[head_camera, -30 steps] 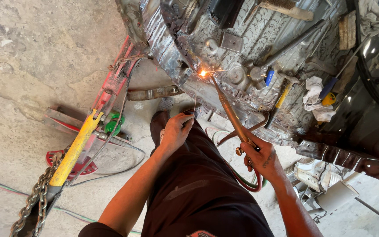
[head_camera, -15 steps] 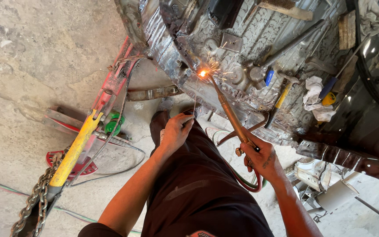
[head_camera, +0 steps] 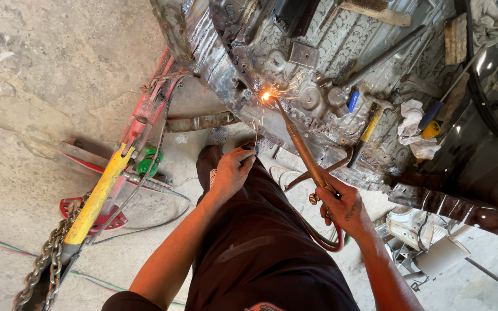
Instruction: The person welds the undercarriage of a vehicle using a welding torch and filler wire. They repeatedly apply heat and filler to a seam, then use a hammer to tap the weld area. The person continues welding along the seam, occasionally pausing to adjust the torch or hammer the metal.
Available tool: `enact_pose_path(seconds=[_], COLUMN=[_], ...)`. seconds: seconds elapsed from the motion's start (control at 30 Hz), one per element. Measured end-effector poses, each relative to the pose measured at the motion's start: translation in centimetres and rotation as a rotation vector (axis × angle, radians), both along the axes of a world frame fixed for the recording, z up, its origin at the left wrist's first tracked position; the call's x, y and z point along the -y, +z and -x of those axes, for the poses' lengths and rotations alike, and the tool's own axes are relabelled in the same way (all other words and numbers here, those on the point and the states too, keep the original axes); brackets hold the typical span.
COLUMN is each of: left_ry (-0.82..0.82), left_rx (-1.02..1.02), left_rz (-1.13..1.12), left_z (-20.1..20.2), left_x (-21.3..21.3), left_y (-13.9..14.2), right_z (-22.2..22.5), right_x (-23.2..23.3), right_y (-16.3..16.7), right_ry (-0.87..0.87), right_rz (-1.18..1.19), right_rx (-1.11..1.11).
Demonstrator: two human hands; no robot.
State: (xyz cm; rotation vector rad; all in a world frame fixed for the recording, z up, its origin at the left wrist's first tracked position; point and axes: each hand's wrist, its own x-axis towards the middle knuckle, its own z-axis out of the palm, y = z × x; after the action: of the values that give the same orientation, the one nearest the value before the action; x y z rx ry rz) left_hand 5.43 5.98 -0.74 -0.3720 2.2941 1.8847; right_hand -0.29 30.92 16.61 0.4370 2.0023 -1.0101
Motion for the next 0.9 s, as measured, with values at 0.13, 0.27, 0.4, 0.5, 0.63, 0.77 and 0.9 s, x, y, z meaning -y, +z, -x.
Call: enact_pose_path(seconds=[0.13, 0.27, 0.4, 0.5, 0.63, 0.77, 0.9], left_ry=[-0.009, -0.001, -0.013, 0.005, -0.001, 0.000, 0.006], left_rx=[0.019, 0.029, 0.003, 0.001, 0.003, -0.024, -0.014], left_rz=[0.004, 0.001, 0.008, 0.007, 0.010, 0.013, 0.009], left_z=[0.15, 0.18, 0.21, 0.18, 0.14, 0.11, 0.10], left_x=[-0.06, -0.05, -0.05, -0.23, -0.29, -0.29, -0.38], left_y=[0.11, 0.15, 0.06, 0.00, -0.18, -0.40, -0.42], right_z=[0.03, 0.10, 0.08, 0.03, 0.04, -0.03, 0.03], right_x=[0.01, 0.07, 0.04, 0.02, -0.06, -0.04, 0.02], right_y=[0.12, 0.05, -0.04, -0.12, -0.12, -0.07, -0.02], right_ry=[-0.011, -0.024, -0.003, -0.011, -0.006, -0.020, -0.013], right_rz=[0.005, 0.008, -0.010, -0.004, 0.004, -0.004, 0.007], right_rx=[0.002, 0.012, 0.009, 0.002, 0.007, 0.016, 0.009])
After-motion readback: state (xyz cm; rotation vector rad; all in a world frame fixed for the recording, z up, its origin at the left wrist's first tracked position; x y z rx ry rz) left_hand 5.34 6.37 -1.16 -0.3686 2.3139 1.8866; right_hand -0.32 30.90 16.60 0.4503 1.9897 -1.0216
